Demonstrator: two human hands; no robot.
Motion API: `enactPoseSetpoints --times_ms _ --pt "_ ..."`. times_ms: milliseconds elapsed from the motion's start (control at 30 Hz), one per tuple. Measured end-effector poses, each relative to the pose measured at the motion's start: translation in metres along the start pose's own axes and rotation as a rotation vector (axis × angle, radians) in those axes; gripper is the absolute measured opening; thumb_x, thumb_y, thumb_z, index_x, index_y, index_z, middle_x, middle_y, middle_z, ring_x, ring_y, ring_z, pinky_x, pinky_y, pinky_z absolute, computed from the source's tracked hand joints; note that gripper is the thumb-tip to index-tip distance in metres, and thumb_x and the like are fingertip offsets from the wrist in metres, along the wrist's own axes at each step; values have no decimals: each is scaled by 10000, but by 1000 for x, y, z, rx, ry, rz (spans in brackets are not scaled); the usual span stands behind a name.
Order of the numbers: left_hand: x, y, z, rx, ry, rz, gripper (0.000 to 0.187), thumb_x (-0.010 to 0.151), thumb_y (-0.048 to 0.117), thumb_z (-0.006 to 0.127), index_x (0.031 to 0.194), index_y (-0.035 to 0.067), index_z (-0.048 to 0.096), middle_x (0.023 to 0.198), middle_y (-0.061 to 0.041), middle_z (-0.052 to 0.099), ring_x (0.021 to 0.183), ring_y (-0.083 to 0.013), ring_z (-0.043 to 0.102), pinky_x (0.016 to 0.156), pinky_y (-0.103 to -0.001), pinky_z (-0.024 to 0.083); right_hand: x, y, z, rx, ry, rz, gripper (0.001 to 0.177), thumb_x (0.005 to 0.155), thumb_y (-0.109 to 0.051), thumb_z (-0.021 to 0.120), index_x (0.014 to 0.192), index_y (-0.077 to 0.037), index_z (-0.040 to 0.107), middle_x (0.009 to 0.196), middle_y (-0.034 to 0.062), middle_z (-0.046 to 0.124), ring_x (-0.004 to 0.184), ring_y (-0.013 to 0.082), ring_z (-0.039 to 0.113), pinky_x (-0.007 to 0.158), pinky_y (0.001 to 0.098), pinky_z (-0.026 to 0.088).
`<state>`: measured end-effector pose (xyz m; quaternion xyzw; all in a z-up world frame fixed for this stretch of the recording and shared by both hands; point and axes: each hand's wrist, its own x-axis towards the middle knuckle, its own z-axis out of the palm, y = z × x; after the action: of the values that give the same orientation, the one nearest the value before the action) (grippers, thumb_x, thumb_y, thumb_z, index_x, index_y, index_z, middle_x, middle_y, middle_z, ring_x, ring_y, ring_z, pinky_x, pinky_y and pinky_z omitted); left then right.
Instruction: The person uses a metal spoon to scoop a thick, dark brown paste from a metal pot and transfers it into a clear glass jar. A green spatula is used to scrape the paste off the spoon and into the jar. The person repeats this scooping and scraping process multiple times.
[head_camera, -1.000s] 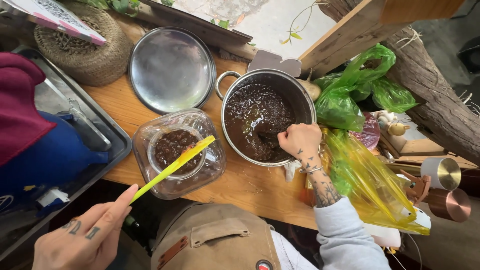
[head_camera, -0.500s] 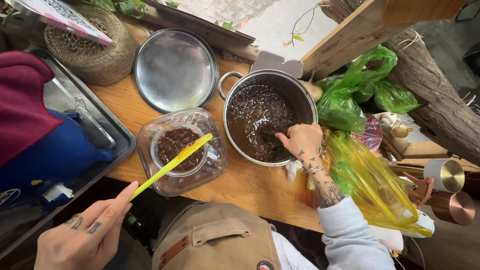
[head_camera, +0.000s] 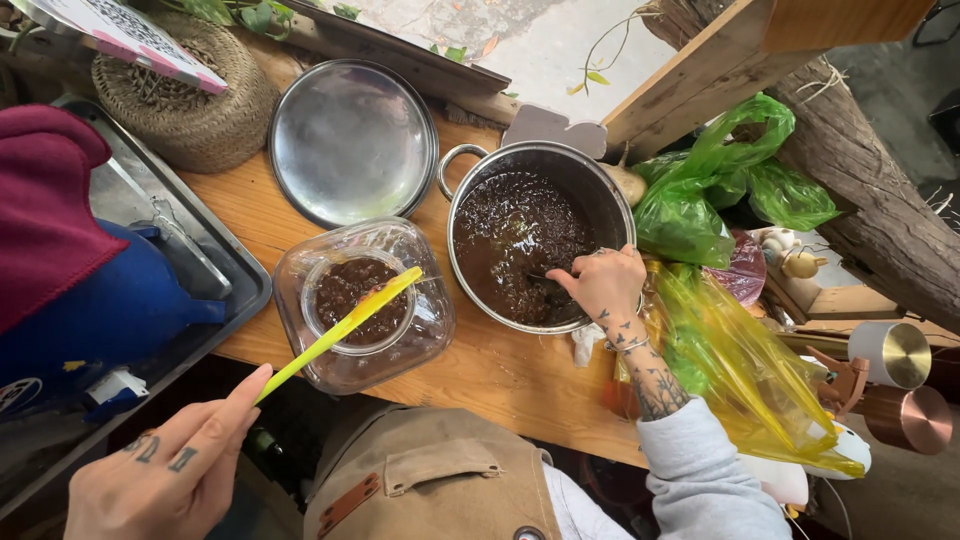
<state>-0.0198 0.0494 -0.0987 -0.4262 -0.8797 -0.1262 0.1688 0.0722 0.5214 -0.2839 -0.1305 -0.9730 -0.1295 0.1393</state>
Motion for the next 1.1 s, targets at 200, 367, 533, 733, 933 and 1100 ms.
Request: enactPoseSetpoints --times_ms 200,367,533,733,933,1100 --pt "1 -2 -1 17 3 11 340 973 111 638 1304 184 669 812 95 661 475 -87 461 447 -244 338 7 -9 -28 -88 365 -341 683 866 -643 748 499 -192 389 482 -60 327 496 139 409 517 294 338" --pt "4 0 -3 28 -12 11 335 979 102 621 1301 178 676 739 101 617 442 -100 392 429 -251 307 8 -12 -29 -91 397 -278 638 884 -638 723 502 -225 424 464 -75 330 473 105 381 535 264 338" --pt "4 2 -3 13 -8 11 338 976 104 621 1302 182 668 746 99 610 451 -114 399 435 -258 317 4 -4 -9 37 177 -43 636 861 -604 720 395 -244 480 377 -108 363 416 105 416 601 289 364" --pt "5 5 -4 20 20 20 322 976 98 633 1287 172 677 687 95 563 455 -113 386 434 -261 293 11 -5 -12 52 -320 269 619 817 -771 549 464 -270 634 427 -123 510 496 153 504 826 348 414" --pt "2 7 -7 5 17 -30 338 971 82 646 1297 169 667 750 97 625 478 -121 414 439 -268 335 17 -9 -17 61 -388 424 640 689 -863 600 446 -272 565 378 -83 393 422 151 434 553 311 366" --pt "1 8 -11 -14 11 -42 322 962 89 652 1274 162 679 697 88 599 475 -107 412 435 -265 331 22 -21 -31 126 -448 636 599 668 -868 609 487 -298 636 434 -51 475 508 201 514 540 340 345"
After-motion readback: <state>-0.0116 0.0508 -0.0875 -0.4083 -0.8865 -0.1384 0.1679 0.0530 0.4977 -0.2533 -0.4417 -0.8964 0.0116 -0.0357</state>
